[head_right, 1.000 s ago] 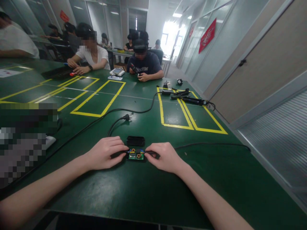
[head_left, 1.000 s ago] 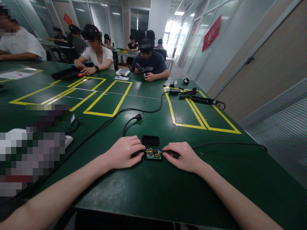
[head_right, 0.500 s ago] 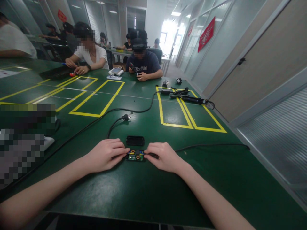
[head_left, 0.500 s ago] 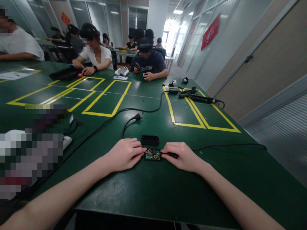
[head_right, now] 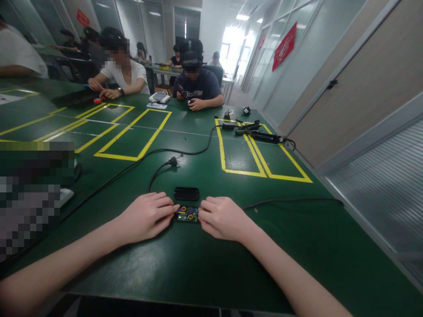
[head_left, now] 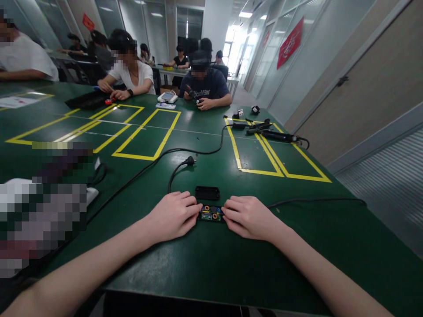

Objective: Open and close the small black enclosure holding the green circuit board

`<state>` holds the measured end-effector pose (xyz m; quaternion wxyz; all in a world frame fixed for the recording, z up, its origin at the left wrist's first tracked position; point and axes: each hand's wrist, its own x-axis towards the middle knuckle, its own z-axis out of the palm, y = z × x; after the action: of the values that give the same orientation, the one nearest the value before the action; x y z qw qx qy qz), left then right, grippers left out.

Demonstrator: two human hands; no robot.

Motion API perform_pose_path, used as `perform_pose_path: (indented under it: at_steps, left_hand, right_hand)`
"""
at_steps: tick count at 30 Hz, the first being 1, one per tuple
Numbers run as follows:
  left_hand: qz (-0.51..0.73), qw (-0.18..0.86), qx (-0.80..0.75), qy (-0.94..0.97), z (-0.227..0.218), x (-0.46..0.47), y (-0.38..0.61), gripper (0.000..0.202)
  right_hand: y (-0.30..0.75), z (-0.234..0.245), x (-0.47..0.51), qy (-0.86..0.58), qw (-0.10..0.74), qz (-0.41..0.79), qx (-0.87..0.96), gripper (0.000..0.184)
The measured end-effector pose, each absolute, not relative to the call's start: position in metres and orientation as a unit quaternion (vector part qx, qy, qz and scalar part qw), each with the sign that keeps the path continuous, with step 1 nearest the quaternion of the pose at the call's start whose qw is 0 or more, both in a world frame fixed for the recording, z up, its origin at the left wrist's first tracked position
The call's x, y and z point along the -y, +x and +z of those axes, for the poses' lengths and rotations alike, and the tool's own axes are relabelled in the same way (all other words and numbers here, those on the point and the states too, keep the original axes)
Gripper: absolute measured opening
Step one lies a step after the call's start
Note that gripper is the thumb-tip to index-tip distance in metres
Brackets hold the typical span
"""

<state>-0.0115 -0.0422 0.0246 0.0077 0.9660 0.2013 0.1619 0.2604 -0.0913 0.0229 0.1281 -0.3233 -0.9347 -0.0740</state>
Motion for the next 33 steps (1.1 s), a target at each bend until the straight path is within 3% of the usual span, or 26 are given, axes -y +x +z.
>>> perform_pose_path:
  at_steps: [5, 10, 14, 16, 20, 26, 29, 33]
  left_hand:
    - [0.225, 0.064, -0.21, 0.949, 0.018, 0.036, -0.01, 0.027]
    - [0.291, 0.09, -0.306, 0.902, 0.008, 0.026, -0.009, 0.018]
    - [0.261, 0.109, -0.338, 0.898, 0.005, 0.022, -0.006, 0.023]
    - [0.252, 0.134, -0.329, 0.9, 0.005, 0.023, -0.004, 0.018]
    - [0.275, 0.179, -0.325, 0.887, 0.004, 0.026, -0.001, 0.013]
    - [0.339, 0.251, -0.29, 0.859, 0.003, 0.026, -0.002, 0.014]
    - [0.362, 0.271, -0.274, 0.849, 0.004, 0.025, -0.002, 0.016]
    - [0.363, 0.306, -0.272, 0.837, 0.007, 0.027, -0.002, 0.016]
  right_hand:
    - [0.258, 0.017, 0.087, -0.334, 0.22, -0.014, 0.916, 0.025]
    - [0.256, 0.003, 0.078, -0.457, 0.357, -0.005, 0.815, 0.019]
    - [0.254, -0.008, 0.072, -0.54, 0.315, 0.015, 0.781, 0.03]
    - [0.253, -0.01, 0.07, -0.538, 0.303, 0.057, 0.784, 0.023]
    - [0.252, -0.005, 0.07, -0.529, 0.336, 0.178, 0.759, 0.01]
    - [0.25, -0.001, 0.073, -0.508, 0.413, 0.371, 0.658, 0.02]
    - [0.252, -0.001, 0.076, -0.504, 0.413, 0.405, 0.642, 0.028]
    - [0.255, 0.006, 0.08, -0.481, 0.4, 0.4, 0.669, 0.022]
